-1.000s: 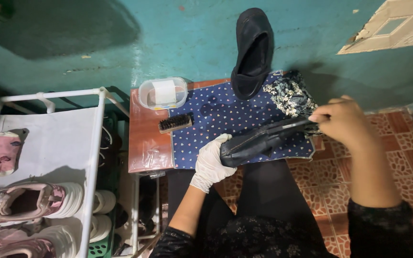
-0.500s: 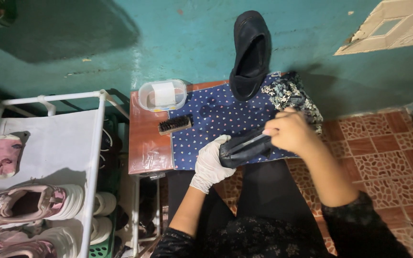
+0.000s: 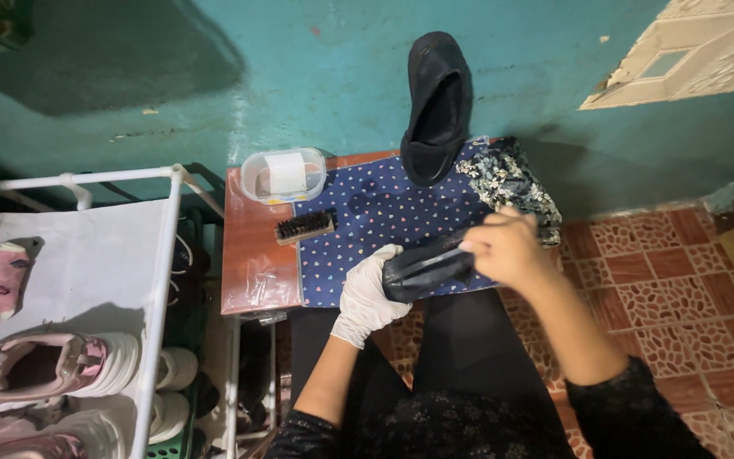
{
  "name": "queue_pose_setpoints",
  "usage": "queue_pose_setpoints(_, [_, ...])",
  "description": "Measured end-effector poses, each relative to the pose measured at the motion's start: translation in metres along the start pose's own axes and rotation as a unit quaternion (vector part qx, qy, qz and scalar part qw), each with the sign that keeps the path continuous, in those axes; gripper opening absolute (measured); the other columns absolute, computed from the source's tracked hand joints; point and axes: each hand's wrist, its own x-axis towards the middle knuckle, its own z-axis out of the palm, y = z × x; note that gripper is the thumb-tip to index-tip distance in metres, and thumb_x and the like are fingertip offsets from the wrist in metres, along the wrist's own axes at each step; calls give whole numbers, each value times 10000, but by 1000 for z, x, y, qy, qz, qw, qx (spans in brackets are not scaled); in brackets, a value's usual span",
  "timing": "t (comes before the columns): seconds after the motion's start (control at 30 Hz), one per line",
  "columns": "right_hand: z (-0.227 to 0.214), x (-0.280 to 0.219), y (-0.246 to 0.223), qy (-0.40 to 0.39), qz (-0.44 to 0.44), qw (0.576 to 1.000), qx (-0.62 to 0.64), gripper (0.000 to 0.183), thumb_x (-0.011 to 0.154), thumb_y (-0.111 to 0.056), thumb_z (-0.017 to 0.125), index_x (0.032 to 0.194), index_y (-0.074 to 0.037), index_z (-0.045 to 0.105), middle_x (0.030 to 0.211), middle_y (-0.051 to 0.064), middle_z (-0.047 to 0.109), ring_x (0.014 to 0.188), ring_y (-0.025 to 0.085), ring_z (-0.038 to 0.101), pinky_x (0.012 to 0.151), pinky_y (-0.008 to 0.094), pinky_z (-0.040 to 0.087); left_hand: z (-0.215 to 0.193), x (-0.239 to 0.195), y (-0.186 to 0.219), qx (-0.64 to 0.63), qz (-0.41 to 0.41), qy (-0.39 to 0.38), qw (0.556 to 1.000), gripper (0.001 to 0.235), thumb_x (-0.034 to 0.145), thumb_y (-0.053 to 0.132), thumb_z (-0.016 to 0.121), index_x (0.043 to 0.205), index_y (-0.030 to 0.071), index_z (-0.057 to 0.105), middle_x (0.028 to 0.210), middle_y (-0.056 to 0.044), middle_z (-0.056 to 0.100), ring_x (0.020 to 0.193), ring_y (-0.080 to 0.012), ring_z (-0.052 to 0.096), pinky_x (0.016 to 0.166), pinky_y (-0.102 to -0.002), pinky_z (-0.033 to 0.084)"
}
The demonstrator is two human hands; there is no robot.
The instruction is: The person holds a black shoe in their left hand and uses a brush in their right hand to scrub the shoe's surface. They repeatedly dip the brush into a small container of liquid and continue scrubbing the shoe while seated.
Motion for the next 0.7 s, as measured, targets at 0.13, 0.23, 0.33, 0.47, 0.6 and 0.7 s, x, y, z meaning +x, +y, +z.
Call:
queue_pose_setpoints(0.13, [-34,0,34,64,-25,997,34,182,647,-254,791,565,-331,649,498,-89,435,605,215,537,608,292,455,8,2,-18,-17,53,18,998,884,396,180,882,1253,113,679,1301,-77,686,1219,-305,646,1084,-356,474])
queue_pose_setpoints(0.23, [-82,4,44,33,7,999,-28,138,582,-215,796,688,-282,736,553,5,552,645,298,605,655,397,516,11,3,-24,16,52,8,998,900,402,238,883,1274,164,676,1311,-27,685,1235,-259,636,1102,-338,466])
queue_pose_setpoints(0.33, [-110,1,56,-220,264,938,-32,194,938,-244,641,996,-270,824,996,15,767,1355,388,504,1088,489,387,15,-1,-27,18,141,58,988,769,523,213,774,1273,135,624,1321,-27,681,1227,-223,664,1058,-300,498])
queue_pose_setpoints(0.47, [-103,-20,95,-111,249,962,22,248,883,-55,644,949,-187,843,974,-3,783,1109,321,580,1001,479,443,11,-2,-22,13,133,49,990,800,501,203,768,1285,135,620,1313,-32,680,1218,-236,667,1052,-306,505])
queue_pose_setpoints(0.6, [-107,-24,103,-161,357,920,1,237,974,-338,642,1069,-255,842,1216,30,777,1451,384,483,1100,551,428,12,-1,-23,41,183,81,979,787,532,259,783,1290,115,626,1266,-100,701,1163,-295,691,1025,-342,516])
queue_pose_setpoints(0.7, [-68,-52,145,-59,297,953,32,154,904,-264,721,955,-189,845,1007,-32,817,1011,160,746,922,337,530,11,-3,-18,50,125,62,989,797,536,284,788,1306,169,620,1258,-69,706,1170,-274,688,1023,-329,512])
